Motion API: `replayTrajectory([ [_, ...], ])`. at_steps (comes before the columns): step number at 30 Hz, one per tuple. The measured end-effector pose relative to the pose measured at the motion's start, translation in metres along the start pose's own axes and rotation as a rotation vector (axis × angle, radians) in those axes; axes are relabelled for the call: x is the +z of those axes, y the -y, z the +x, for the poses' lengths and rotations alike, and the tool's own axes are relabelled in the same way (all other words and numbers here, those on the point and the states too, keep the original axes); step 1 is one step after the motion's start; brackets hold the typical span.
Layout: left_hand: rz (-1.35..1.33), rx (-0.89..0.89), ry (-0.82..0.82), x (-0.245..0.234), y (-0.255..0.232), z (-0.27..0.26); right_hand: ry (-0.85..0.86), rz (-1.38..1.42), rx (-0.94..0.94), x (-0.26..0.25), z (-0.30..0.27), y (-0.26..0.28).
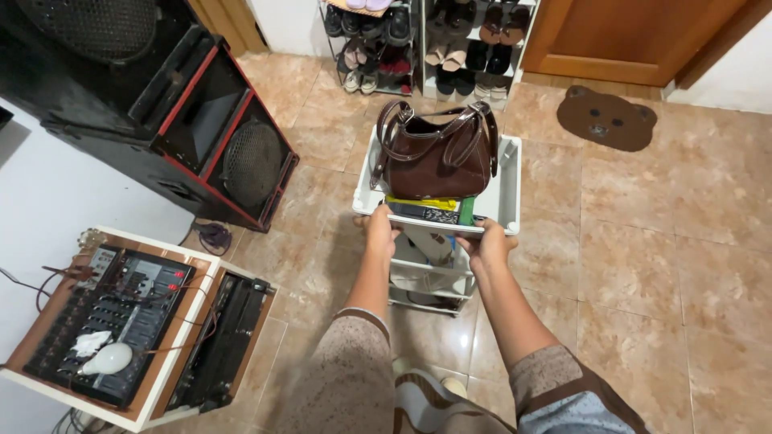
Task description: The person is moving a white tiered utility cart containing various items from one location to another within a house.
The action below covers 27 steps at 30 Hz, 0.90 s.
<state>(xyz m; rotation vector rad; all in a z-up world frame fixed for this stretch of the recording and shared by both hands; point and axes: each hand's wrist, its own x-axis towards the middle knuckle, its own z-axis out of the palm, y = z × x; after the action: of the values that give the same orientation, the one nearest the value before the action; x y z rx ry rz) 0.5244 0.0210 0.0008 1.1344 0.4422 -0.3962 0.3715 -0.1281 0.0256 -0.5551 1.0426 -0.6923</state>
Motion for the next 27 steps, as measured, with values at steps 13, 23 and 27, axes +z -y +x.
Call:
replayTrajectory([
  [13,0.001,0.013,0.268,0.000,0.050,0.058,0.035,0.021,-0.039,-0.027,0.035,-0.021],
  [23,0.243,-0.103,0.019,-0.005,0.013,-0.019,0.034,0.086,-0.042,-0.059,0.004,-0.025],
  [27,0.288,-0.116,0.046,-0.019,0.016,-0.018,-0.011,0.108,-0.080,-0.055,-0.025,-0.033],
])
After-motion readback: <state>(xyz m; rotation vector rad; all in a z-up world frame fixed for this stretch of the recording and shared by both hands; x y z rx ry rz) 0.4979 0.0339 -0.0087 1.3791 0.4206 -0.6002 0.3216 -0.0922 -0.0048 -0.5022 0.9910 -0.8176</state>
